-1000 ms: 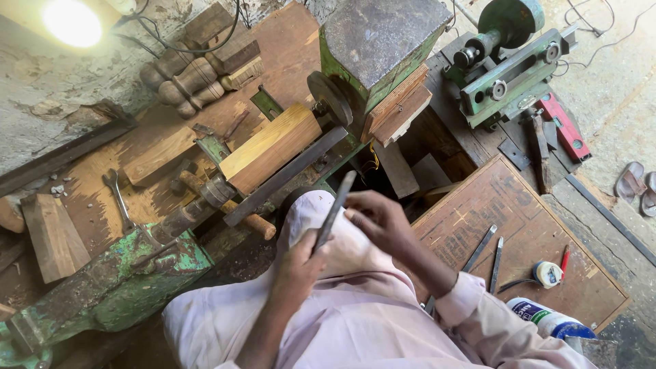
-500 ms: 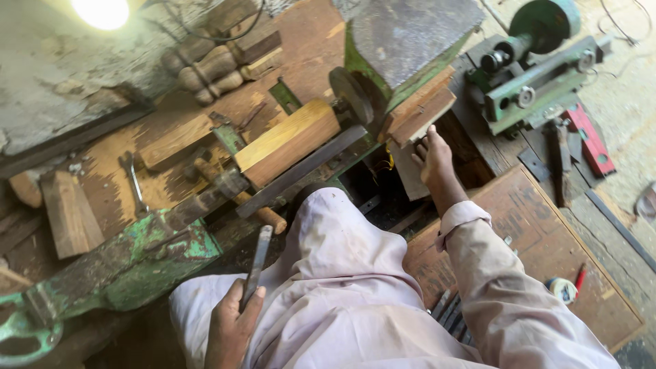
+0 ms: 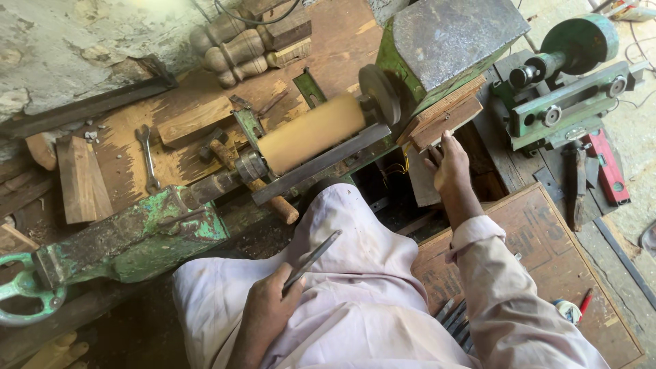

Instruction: The person uses a lathe to shape a piece of wood, holding a chisel against the rotating timber to carve and smooth it while wood shavings collect on the workbench.

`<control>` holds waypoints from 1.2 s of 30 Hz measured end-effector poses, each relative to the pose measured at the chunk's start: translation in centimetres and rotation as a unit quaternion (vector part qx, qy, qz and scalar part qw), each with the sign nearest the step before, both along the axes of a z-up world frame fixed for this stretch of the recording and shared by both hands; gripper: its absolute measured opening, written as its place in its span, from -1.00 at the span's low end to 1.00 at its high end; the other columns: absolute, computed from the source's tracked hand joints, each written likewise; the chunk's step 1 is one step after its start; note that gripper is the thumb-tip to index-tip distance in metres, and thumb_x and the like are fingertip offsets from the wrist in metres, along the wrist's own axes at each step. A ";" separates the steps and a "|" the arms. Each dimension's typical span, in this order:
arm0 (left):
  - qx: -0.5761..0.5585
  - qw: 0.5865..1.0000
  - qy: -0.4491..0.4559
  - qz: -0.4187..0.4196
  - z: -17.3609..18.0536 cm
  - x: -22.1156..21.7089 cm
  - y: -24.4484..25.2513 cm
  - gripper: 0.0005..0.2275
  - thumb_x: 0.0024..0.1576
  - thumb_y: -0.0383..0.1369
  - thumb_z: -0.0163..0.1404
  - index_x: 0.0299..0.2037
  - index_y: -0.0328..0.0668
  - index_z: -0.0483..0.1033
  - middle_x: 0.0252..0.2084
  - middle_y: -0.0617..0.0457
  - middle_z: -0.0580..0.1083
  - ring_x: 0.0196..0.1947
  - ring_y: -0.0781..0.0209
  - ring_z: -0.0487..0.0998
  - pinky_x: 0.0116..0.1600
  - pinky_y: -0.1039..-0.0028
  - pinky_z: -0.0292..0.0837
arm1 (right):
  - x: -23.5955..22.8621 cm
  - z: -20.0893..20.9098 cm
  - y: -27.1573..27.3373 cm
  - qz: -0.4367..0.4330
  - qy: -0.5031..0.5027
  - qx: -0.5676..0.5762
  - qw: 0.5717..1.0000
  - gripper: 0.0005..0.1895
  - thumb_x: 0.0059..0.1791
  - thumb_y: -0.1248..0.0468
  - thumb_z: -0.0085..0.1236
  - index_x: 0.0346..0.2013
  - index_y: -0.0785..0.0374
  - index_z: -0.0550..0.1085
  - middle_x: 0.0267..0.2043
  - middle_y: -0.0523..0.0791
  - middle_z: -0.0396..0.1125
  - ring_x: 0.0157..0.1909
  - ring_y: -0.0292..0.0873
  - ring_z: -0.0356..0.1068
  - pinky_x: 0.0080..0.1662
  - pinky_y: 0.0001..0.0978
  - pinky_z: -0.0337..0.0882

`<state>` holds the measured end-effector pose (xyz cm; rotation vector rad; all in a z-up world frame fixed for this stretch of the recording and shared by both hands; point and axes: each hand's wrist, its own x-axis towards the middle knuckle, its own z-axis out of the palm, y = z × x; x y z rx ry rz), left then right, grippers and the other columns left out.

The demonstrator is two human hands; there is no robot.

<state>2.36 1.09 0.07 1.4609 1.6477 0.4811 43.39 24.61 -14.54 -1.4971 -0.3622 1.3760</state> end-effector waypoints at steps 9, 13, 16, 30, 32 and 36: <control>0.010 0.986 0.129 -0.102 1.3 1.4 2.3 -0.79 0.14 -0.23 0.10 -0.30 -0.20 0.43 -0.50 -0.14 0.54 -0.45 -0.10 0.63 -0.30 0.10 0.50 | -6.6 11.2 -9.1 0.248 -0.165 0.170 0.940 -0.58 0.09 0.20 0.18 0.19 0.35 0.49 0.17 0.09 0.42 0.22 -0.02 0.33 0.19 -0.17 0.32; 0.019 0.954 0.181 -0.237 2.0 3.5 5.1 -0.86 0.21 -0.30 0.03 -0.21 -0.20 0.48 -0.49 -0.07 0.54 -0.49 0.03 0.63 -0.36 0.20 0.52 | -10.7 18.1 -13.0 0.453 -0.319 0.233 0.799 -0.52 -0.04 0.13 0.24 0.14 0.22 0.51 0.12 -0.01 0.48 0.12 0.01 0.51 0.10 -0.17 0.51; 0.075 0.922 0.210 -0.317 2.6 5.8 6.6 -0.91 0.26 -0.40 -0.02 -0.20 -0.22 0.51 -0.46 -0.07 0.54 -0.52 0.13 0.62 -0.40 0.29 0.55 | -13.5 19.7 -14.5 0.535 -0.394 0.287 0.690 -0.46 -0.10 0.17 0.27 0.16 0.28 0.48 0.04 0.05 0.48 0.03 0.10 0.48 0.02 -0.10 0.49; 0.483 0.874 0.048 -0.007 4.5 6.0 3.4 -0.88 0.17 -0.36 0.08 -0.27 -0.18 0.40 -0.31 0.08 0.42 -0.37 0.27 0.47 -0.40 0.35 0.37 | -11.9 15.5 -19.6 0.495 -0.153 0.095 0.850 -0.56 0.11 0.11 0.00 0.25 0.18 0.44 -0.53 -0.19 0.37 -0.43 -0.36 0.38 -0.34 -0.46 0.43; 0.410 0.909 -0.030 0.063 3.6 6.0 3.9 -0.90 0.22 -0.38 0.06 -0.25 -0.19 0.41 -0.30 0.08 0.42 -0.35 0.38 0.49 -0.47 0.56 0.42 | -11.6 15.1 -19.7 0.480 -0.127 0.087 0.863 -0.55 0.12 0.10 -0.04 0.26 0.19 0.43 -0.55 -0.22 0.32 -0.45 -0.37 0.33 -0.35 -0.47 0.40; 0.324 0.930 -0.137 0.104 2.8 5.3 4.5 -0.83 0.24 -0.41 0.07 -0.03 -0.29 0.48 -0.24 0.09 0.53 -0.22 0.42 0.55 -0.12 0.60 0.44 | -11.3 14.9 -20.0 0.463 -0.118 0.074 0.876 -0.51 0.09 0.10 -0.04 0.28 0.18 0.41 -0.57 -0.23 0.35 -0.48 -0.38 0.34 -0.40 -0.46 0.38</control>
